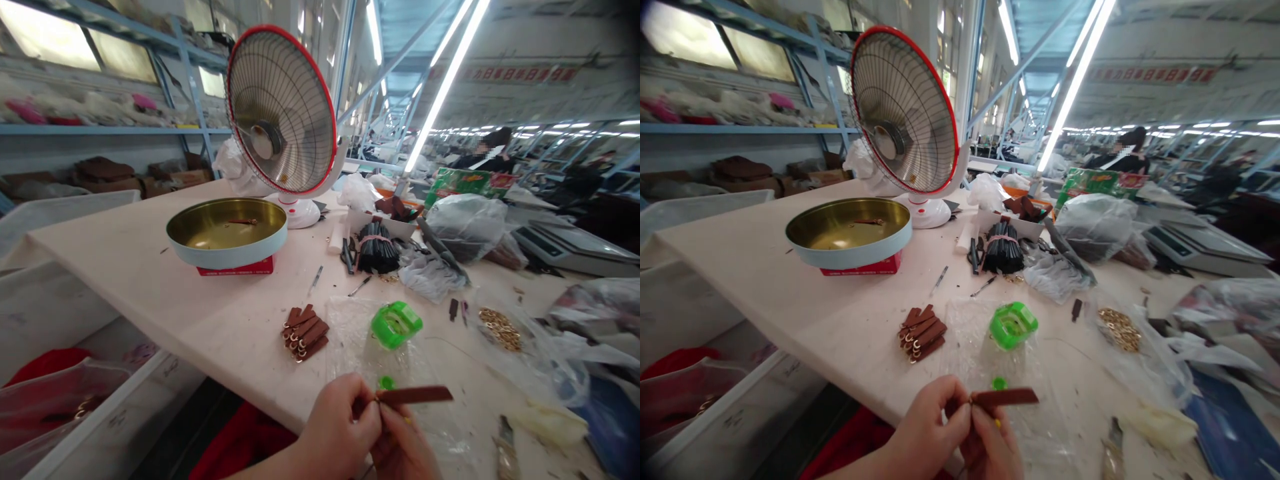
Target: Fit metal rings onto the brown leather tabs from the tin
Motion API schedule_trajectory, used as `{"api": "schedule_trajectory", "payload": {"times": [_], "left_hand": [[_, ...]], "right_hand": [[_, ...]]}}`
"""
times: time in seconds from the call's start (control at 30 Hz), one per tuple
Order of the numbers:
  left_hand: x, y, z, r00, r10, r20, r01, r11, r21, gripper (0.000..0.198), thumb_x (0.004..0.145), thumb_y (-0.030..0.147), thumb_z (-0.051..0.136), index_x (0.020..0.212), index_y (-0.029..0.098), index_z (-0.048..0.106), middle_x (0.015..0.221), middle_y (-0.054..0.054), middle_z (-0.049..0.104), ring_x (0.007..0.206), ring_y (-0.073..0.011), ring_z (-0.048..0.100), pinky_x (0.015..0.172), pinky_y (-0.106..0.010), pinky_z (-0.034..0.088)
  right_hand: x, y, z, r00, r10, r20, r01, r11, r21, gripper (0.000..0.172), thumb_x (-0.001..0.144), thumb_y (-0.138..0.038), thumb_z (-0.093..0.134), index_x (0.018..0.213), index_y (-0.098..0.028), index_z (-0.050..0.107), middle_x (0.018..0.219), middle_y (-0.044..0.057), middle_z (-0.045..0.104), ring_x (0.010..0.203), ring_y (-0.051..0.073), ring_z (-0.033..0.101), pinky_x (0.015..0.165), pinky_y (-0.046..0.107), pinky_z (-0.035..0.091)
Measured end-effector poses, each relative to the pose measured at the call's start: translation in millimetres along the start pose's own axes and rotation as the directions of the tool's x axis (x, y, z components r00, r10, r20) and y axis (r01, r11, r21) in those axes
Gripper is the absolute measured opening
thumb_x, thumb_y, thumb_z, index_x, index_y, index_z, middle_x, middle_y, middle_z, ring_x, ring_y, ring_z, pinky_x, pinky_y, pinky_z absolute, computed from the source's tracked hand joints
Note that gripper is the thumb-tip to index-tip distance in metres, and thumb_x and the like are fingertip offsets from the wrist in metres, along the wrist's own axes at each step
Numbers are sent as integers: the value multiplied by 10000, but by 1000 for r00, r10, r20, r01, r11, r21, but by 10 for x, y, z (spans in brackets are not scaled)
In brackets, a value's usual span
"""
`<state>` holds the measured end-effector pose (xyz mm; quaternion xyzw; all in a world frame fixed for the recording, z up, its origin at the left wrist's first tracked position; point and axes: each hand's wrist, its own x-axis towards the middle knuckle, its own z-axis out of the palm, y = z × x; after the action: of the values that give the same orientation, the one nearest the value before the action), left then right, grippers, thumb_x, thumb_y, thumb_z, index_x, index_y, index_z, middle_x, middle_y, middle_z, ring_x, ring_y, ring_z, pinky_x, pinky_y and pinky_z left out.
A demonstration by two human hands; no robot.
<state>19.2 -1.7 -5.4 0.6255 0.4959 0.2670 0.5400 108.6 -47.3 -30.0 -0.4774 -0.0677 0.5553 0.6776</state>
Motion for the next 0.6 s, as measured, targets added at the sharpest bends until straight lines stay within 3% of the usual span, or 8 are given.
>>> {"api": "schedule_trajectory", "payload": {"times": [0.13,0.33,0.5,0.6], "left_hand": [[17,56,-43,998,24,53,-22,999,-43,103,687,204,465,591,178,440,548,32,458,552,-109,432,508,-214,319],[-77,125,-114,992,34,123,-32,999,-20,113,716,225,470,618,174,447,562,39,437,561,-101,402,499,-205,300],[-173,155,-246,957,109,268,-113,994,0,120,766,217,465,743,154,564,693,6,558,652,-116,468,602,-219,349],[-149,107,-286,958,88,272,-67,994,-87,106,742,254,547,720,150,542,663,14,546,641,-111,448,604,-222,337]], "right_hand": [[59,-77,-66,998,-58,38,62,991,-121,320,569,-388,816,771,-185,673,687,15,671,569,150,598,480,215,473],[110,-176,-233,976,-153,157,209,863,-460,386,643,-473,758,841,-150,683,707,29,650,691,168,551,611,235,447],[43,-185,-168,977,-30,213,90,957,-277,356,647,-474,761,661,-150,615,497,-52,470,423,54,324,392,167,241],[8,-172,-130,961,51,271,-1,984,-181,372,625,-450,786,597,-146,573,451,-68,415,387,39,265,379,172,198]]}}
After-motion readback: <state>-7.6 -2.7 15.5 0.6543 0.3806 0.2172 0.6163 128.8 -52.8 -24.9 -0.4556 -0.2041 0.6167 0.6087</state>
